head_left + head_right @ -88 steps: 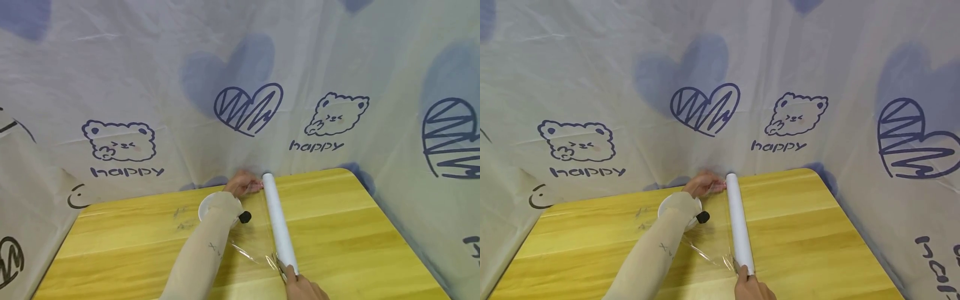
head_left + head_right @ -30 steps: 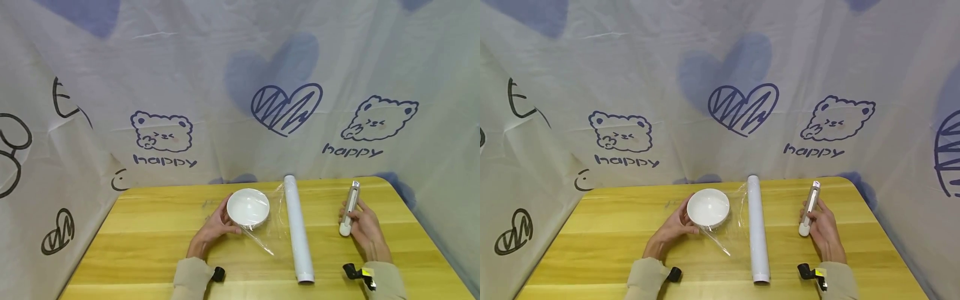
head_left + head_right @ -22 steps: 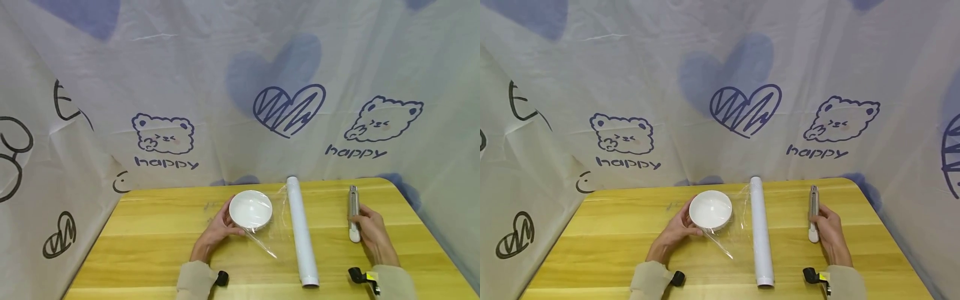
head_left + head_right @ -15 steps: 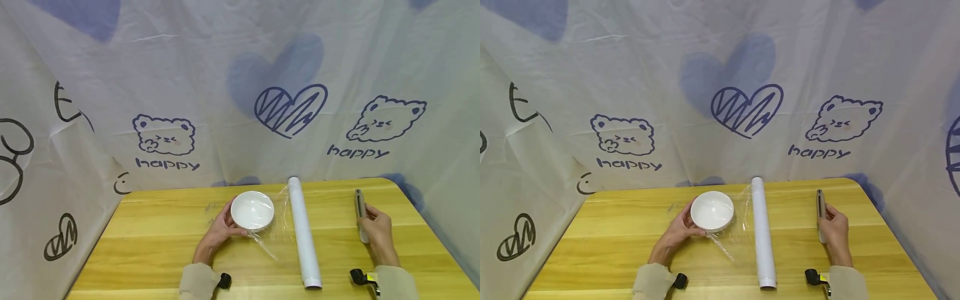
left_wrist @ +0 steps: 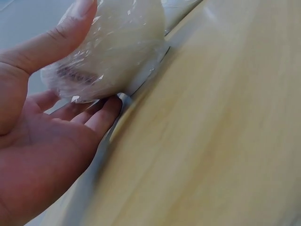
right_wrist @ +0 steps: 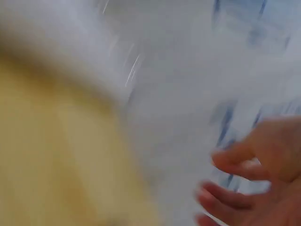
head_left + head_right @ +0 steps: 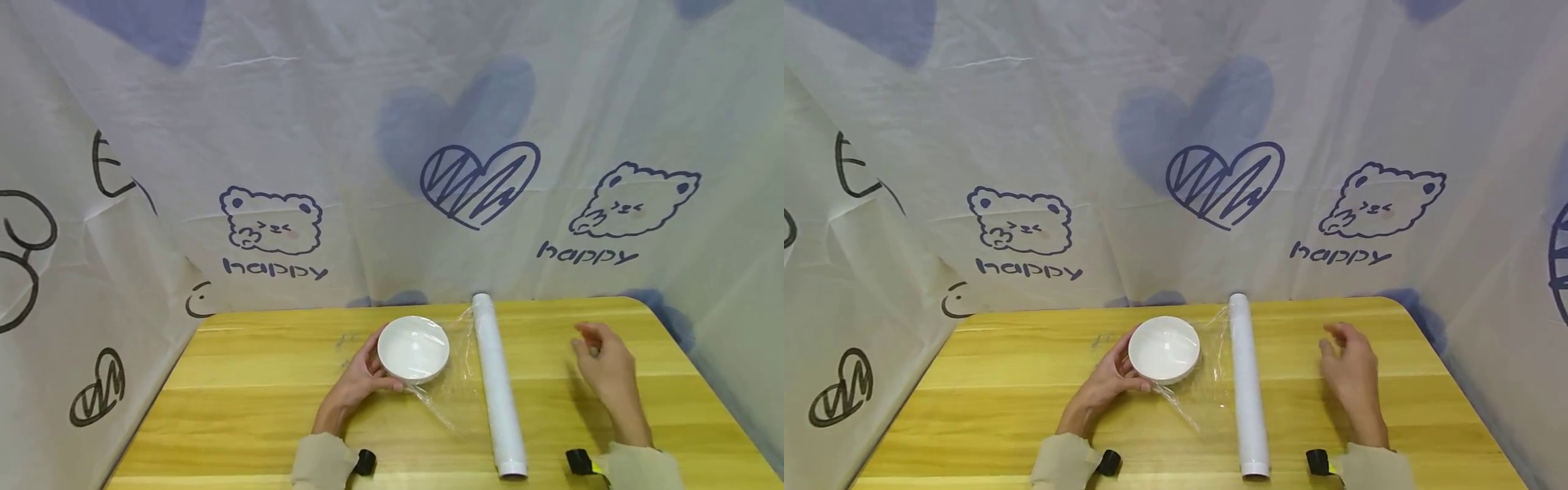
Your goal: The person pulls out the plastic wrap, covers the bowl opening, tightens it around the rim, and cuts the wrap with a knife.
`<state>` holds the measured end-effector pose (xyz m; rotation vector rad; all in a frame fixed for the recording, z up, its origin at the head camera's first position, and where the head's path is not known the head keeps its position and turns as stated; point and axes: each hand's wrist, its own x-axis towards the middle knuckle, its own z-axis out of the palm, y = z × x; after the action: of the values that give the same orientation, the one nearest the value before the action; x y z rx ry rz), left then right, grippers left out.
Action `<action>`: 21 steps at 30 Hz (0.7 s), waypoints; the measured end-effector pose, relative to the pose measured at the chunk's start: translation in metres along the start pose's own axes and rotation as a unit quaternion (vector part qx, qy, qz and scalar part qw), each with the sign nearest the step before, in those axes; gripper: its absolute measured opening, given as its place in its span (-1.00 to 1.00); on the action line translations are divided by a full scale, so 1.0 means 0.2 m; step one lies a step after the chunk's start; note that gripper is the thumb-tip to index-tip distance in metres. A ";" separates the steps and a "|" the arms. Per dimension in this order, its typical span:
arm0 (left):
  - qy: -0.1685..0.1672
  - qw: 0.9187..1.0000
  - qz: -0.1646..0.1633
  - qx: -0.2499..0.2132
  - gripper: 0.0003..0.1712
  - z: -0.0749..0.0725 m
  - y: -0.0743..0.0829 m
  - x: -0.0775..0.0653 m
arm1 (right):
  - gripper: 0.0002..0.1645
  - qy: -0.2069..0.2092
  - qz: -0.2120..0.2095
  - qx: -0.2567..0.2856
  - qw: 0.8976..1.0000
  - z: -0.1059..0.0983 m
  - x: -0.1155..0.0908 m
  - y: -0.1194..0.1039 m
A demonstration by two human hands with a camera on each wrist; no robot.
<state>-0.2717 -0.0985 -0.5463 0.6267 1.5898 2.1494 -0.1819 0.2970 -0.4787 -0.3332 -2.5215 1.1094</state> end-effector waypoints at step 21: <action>0.007 1.000 0.009 0.007 0.18 -0.05 -0.01 -0.02 | -0.75 -0.306 -0.160 -0.080 0.935 0.30 -0.37 -0.56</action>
<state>-0.2736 -0.1080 -0.5508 0.6337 1.6142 2.1625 -0.1468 0.1578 -0.4499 0.4499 -3.0550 0.9827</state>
